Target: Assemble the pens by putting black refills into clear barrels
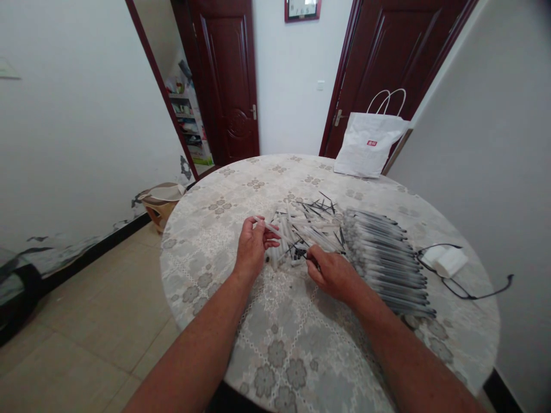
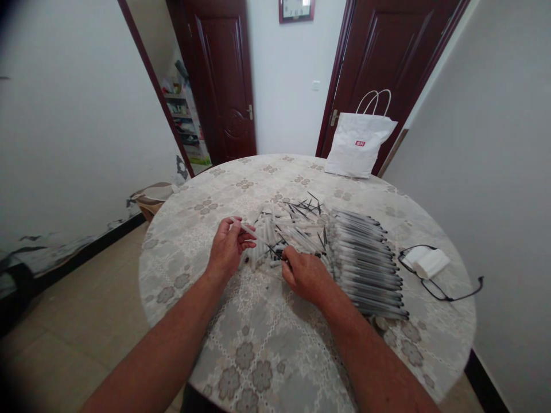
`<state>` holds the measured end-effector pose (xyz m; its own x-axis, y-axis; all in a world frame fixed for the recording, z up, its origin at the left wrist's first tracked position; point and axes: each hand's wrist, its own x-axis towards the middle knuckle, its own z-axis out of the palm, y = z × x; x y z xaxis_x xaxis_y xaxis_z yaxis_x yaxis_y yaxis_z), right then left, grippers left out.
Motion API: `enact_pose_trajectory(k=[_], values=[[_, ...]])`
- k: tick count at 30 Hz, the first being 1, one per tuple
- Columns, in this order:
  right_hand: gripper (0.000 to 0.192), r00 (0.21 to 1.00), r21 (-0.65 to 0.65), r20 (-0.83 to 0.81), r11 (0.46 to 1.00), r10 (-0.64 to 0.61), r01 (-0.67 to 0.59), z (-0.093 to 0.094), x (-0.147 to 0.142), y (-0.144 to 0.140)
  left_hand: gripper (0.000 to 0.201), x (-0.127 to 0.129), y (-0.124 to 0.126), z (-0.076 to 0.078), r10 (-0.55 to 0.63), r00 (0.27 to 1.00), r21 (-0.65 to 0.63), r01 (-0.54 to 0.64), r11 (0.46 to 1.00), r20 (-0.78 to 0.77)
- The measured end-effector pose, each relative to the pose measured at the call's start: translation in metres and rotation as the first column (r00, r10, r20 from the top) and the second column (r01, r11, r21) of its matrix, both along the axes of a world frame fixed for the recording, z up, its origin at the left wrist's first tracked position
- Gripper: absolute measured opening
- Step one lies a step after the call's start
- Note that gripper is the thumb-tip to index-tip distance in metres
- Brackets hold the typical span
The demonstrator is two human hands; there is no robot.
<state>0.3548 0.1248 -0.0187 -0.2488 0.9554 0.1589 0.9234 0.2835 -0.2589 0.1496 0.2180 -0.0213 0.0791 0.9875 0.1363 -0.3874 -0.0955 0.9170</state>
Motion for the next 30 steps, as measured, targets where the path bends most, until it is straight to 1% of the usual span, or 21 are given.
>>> enact_pose_trajectory(k=[4, 8, 11, 13, 16, 20, 23, 25, 28, 30], values=[[0.018, 1.0, -0.027, 0.02, 0.999, -0.017, 0.018, 0.002, -0.001, 0.0, 0.04, 0.0, -0.002, 0.002, 0.007, 0.998, -0.006, -0.008, 1.0, -0.056], [0.018, 1.0, -0.033, 0.003, 0.999, -0.007, 0.007, 0.003, -0.002, -0.001, 0.048, -0.001, -0.003, 0.005, 0.003, 0.996, 0.004, -0.003, 1.0, -0.087], [0.018, 1.0, -0.021, -0.01, 1.0, -0.008, 0.008, 0.001, -0.001, -0.001, 0.047, -0.001, -0.003, 0.005, -0.006, 0.995, 0.001, 0.006, 1.0, -0.104], [0.018, 1.0, -0.009, -0.02, 1.0, -0.015, 0.015, 0.0, 0.0, 0.0, 0.042, 0.0, -0.004, 0.004, -0.036, 0.992, -0.005, 0.036, 0.999, -0.119], [0.018, 0.998, 0.005, -0.057, 1.0, -0.018, 0.018, -0.001, -0.001, 0.0, 0.034, 0.004, -0.007, 0.001, -0.123, 0.979, -0.024, 0.121, 0.992, -0.161], [0.02, 0.984, 0.002, -0.177, 1.0, -0.007, 0.007, -0.002, -0.003, 0.0, 0.029, 0.008, -0.008, -0.006, -0.202, 0.953, -0.048, 0.196, 0.979, -0.226], [0.03, 0.954, -0.001, -0.299, 1.0, 0.02, -0.021, -0.005, -0.003, 0.0, 0.025, 0.008, -0.007, -0.01, -0.228, 0.922, -0.03, 0.23, 0.973, -0.312], [0.036, 0.927, -0.008, -0.373, 0.999, 0.032, -0.038, -0.008, -0.002, 0.002, 0.022, 0.007, -0.007, -0.011, -0.247, 0.911, -0.036, 0.25, 0.968, -0.33], [0.034, 0.863, -0.031, -0.504, 0.999, 0.01, -0.03, -0.015, -0.001, 0.005, 0.023, 0.008, -0.007, -0.011, -0.278, 0.928, -0.095, 0.262, 0.96, -0.247], [0.032, 0.771, -0.095, -0.634, 0.995, -0.058, -0.003, -0.018, -0.001, 0.007, 0.024, 0.009, -0.009, -0.01, -0.293, 0.941, -0.138, 0.272, 0.952, -0.171]])
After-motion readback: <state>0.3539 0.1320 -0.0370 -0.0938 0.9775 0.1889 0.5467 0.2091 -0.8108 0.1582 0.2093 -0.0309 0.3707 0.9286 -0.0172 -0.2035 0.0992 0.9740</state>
